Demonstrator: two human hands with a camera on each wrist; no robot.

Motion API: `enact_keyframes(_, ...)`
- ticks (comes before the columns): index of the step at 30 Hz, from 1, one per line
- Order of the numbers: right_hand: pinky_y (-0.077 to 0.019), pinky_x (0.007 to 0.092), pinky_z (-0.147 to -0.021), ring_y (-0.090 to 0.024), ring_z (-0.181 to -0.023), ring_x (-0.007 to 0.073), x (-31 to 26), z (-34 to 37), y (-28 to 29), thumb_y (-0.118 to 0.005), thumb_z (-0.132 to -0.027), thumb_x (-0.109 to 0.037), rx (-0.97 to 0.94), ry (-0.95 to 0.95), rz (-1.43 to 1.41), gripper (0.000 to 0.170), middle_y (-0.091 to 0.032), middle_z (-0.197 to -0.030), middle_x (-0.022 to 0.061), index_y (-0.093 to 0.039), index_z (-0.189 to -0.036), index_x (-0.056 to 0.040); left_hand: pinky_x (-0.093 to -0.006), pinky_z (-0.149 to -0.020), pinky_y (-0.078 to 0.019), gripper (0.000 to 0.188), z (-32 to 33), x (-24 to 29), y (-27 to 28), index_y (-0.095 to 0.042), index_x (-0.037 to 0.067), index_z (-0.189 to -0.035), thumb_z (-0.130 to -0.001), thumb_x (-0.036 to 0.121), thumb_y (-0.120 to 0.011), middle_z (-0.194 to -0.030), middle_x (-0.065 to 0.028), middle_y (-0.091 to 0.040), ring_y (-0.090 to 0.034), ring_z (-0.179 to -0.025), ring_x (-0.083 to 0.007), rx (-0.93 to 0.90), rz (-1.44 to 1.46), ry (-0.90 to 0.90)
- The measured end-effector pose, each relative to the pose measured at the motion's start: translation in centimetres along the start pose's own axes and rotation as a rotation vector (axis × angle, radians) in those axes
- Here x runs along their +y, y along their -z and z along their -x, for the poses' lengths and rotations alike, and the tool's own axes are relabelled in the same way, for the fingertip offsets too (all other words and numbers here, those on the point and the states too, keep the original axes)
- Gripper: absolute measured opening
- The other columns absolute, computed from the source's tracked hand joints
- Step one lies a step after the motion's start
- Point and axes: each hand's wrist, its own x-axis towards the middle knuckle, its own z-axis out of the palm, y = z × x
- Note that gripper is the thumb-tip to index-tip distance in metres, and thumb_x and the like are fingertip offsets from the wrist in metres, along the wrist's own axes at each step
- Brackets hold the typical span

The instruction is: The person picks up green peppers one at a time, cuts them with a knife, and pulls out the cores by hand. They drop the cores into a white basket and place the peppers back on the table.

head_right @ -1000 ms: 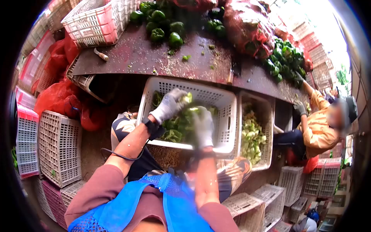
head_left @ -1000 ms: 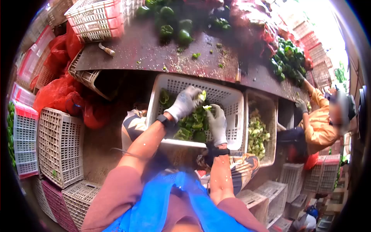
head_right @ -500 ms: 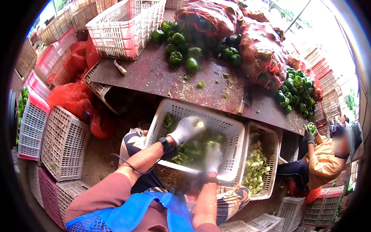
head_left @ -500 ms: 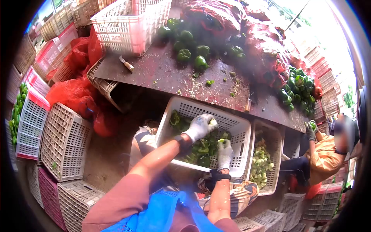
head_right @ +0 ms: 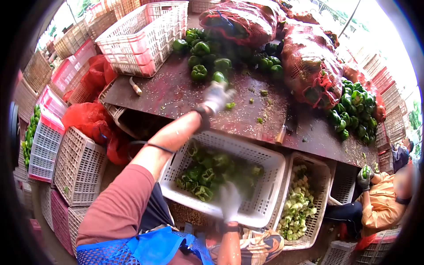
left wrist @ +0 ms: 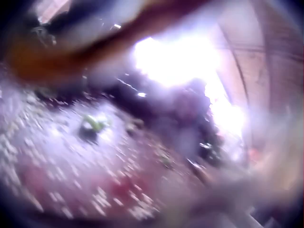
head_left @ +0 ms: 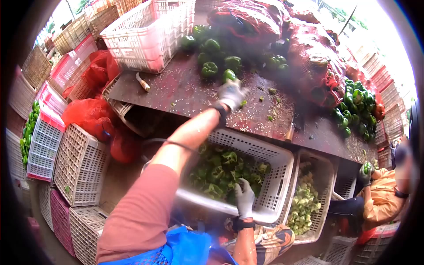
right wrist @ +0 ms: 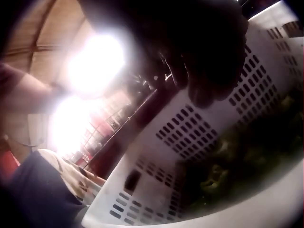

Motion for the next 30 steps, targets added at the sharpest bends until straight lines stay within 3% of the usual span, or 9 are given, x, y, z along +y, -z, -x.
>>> enact_keyframes(3, -0.0535, 0.0316, -0.073, -0.070, -0.082, 0.0227, 0.5, -0.6, -2.2, -0.064, -0.089, -0.014, -0.066, 0.018, -0.077, 0.027, -0.071, -0.093, 0.0141, -0.063, -0.114, -0.0027, -0.0404, -0.094, -0.0479, 0.069, -7.9, -3.6, -1.5, -0.057, 0.003, -0.122, -0.086, 0.061, -0.058, -0.116, -0.0198, -0.064, -0.063, -0.110, -0.0307, 0.008, 0.069, 0.165)
enact_keyframes(5, -0.0536, 0.0306, -0.073, -0.068, -0.082, 0.0204, -1.1, -1.0, -1.8, -0.063, -0.090, -0.013, -0.118, 0.019, -0.136, 0.027, -0.070, -0.095, 0.0137, -0.063, -0.115, -0.0026, -0.0363, -0.099, -0.0470, 0.072, -11.7, -5.0, -2.6, -0.055, 0.005, -0.128, -0.084, 0.062, -0.060, -0.131, -0.0193, -0.058, -0.059, -0.118, -0.0292, -0.244, 0.094, 0.179)
enact_keyframes(8, -0.0532, 0.0301, -0.073, -0.068, -0.083, 0.0201, -1.4, -1.7, -1.4, -0.063, -0.089, -0.013, -0.152, -0.073, -0.197, 0.028, -0.070, -0.095, 0.0139, -0.063, -0.115, -0.0025, -0.0358, -0.085, -0.0529, 0.062, -14.8, -6.6, -7.4, -0.061, 0.004, -0.116, -0.073, 0.045, -0.078, -0.108, -0.0138, -0.069, -0.067, -0.097, -0.0240, -0.282, 0.422, 0.150)
enact_keyframes(12, -0.0515, 0.0346, -0.082, -0.065, -0.095, 0.0233, 0.2, -4.6, -0.9, -0.060, -0.092, -0.024, -0.001, -0.081, -0.199, 0.036, -0.065, -0.112, 0.0151, -0.061, -0.122, -0.0051, -0.0347, -0.092, -0.0509, 0.070, -9.8, -7.2, -10.0, -0.053, 0.005, -0.128, -0.071, 0.030, -0.085, -0.117, -0.0112, -0.063, -0.060, -0.108, -0.0203, -0.525, 0.785, -0.271)
enact_keyframes(13, -0.0500, 0.0380, -0.092, -0.062, -0.109, 0.0283, -1.0, -6.4, -0.2, -0.059, -0.092, -0.032, 0.017, -0.177, -0.245, 0.043, -0.059, -0.129, 0.0170, -0.059, -0.128, -0.0079, -0.0360, -0.094, -0.0500, 0.076, -5.4, -5.8, -6.9, -0.048, 0.004, -0.132, -0.072, 0.030, -0.085, -0.120, -0.0114, -0.060, -0.058, -0.110, -0.0216, -0.631, 0.926, -0.262)
enact_keyframes(16, -0.0458, 0.0300, -0.092, -0.057, -0.106, 0.0167, -7.1, -11.9, 2.1, -0.049, -0.100, -0.034, 0.260, -0.299, -0.810, 0.044, -0.061, -0.117, 0.0077, -0.049, -0.134, -0.0060, -0.0365, -0.094, -0.0514, 0.075, 4.2, -3.1, -3.2, -0.044, 0.005, -0.134, -0.072, 0.022, -0.082, -0.123, -0.0119, -0.056, -0.057, -0.113, -0.0231, -0.784, 1.114, -0.224)
enact_keyframes(19, -0.0464, 0.0304, -0.090, -0.056, -0.102, 0.0150, -7.7, -14.9, 2.3, -0.049, -0.100, -0.039, 0.222, -0.148, -1.340, 0.045, -0.060, -0.110, 0.0055, -0.054, -0.128, -0.0046, -0.0374, -0.098, -0.0480, 0.070, 12.1, -0.5, -1.8, -0.043, 0.007, -0.136, -0.074, 0.015, -0.074, -0.127, -0.0141, -0.052, -0.052, -0.118, -0.0253, -0.660, 0.833, -0.410)
enact_keyframes(22, -0.0470, 0.0310, -0.089, -0.058, -0.098, 0.0152, -6.5, -14.1, 2.7, -0.048, -0.100, -0.040, 0.140, 0.055, -0.968, 0.044, -0.061, -0.106, 0.0057, -0.059, -0.120, -0.0020, -0.0421, -0.106, -0.0398, 0.062, 17.2, -0.2, -2.2, -0.044, 0.009, -0.135, -0.081, 0.032, -0.066, -0.133, -0.0165, -0.043, -0.043, -0.125, -0.0303, -0.415, 1.028, -0.366)
enact_keyframes(30, -0.0537, 0.0325, -0.078, -0.061, -0.088, 0.0186, -9.4, -5.7, 3.9, -0.046, -0.096, -0.038, 0.106, 0.038, -1.116, 0.043, -0.062, -0.103, 0.0111, -0.059, -0.115, -0.0015, -0.0395, -0.070, -0.0574, 0.051, 24.2, -0.8, -0.7, -0.057, 0.006, -0.118, -0.088, 0.046, -0.066, -0.099, -0.0154, -0.062, -0.067, -0.082, -0.0274, 0.084, 0.567, -0.587)
